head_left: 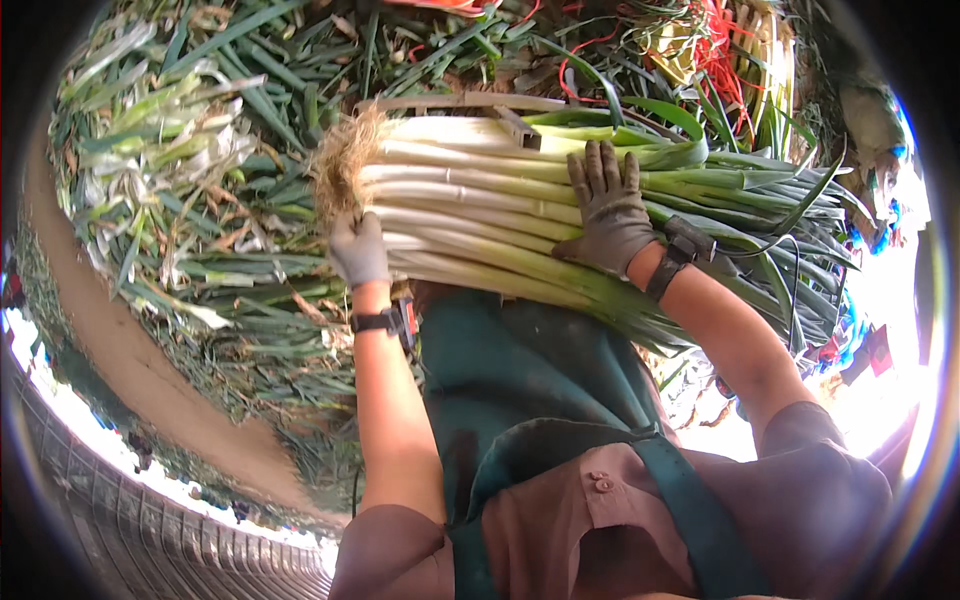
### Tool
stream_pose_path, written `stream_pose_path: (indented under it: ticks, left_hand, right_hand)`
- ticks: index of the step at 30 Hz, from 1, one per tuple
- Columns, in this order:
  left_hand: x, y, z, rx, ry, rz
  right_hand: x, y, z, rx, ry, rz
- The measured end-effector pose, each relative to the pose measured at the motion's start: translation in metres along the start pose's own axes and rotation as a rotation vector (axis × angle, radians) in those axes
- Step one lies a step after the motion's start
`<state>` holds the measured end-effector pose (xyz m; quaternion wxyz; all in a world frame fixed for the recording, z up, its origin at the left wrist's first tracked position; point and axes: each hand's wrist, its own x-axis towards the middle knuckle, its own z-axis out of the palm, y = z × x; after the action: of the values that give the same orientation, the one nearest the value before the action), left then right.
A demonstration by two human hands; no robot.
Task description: The recorder cleans, organizes, and bundles leeks using a metal crate guide and a red strap.
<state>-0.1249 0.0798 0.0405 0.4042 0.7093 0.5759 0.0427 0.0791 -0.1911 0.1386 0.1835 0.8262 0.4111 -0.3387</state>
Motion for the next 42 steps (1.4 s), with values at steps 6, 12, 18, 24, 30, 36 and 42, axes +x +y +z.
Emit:
stream_pose_path:
  ticks: [6, 12, 18, 24, 30, 36, 42]
  left_hand:
    - [0.0, 0.006, -0.006, -0.367, -0.21, -0.291]
    - [-0.015, 0.047, 0.0, 0.674, -0.296, 0.512]
    - [0.004, 0.038, 0.008, -0.359, -0.015, 0.125]
    - [0.039, 0.072, 0.011, 0.422, 0.042, 0.314]
    - [0.048, 0.09, 0.031, 0.968, -0.326, 0.65]
    - [0.005, 0.079, 0.037, 0.604, -0.434, 0.716]
    - [-0.019, 0.073, 0.042, 0.542, -0.357, 0.991]
  right_hand:
    - [0.0, 0.006, 0.005, 0.026, 0.001, 0.025]
    - [-0.003, 0.003, 0.002, 0.039, -0.059, 0.045]
    - [0.001, -0.006, -0.006, 0.045, -0.105, 0.033]
    - [-0.001, -0.001, -0.008, 0.032, -0.123, 0.072]
    - [0.003, -0.006, -0.006, 0.06, -0.091, 0.035]
    - [-0.003, -0.001, -0.003, 0.051, -0.103, 0.055]
    - [-0.001, -0.003, 0.0, 0.054, -0.083, 0.046]
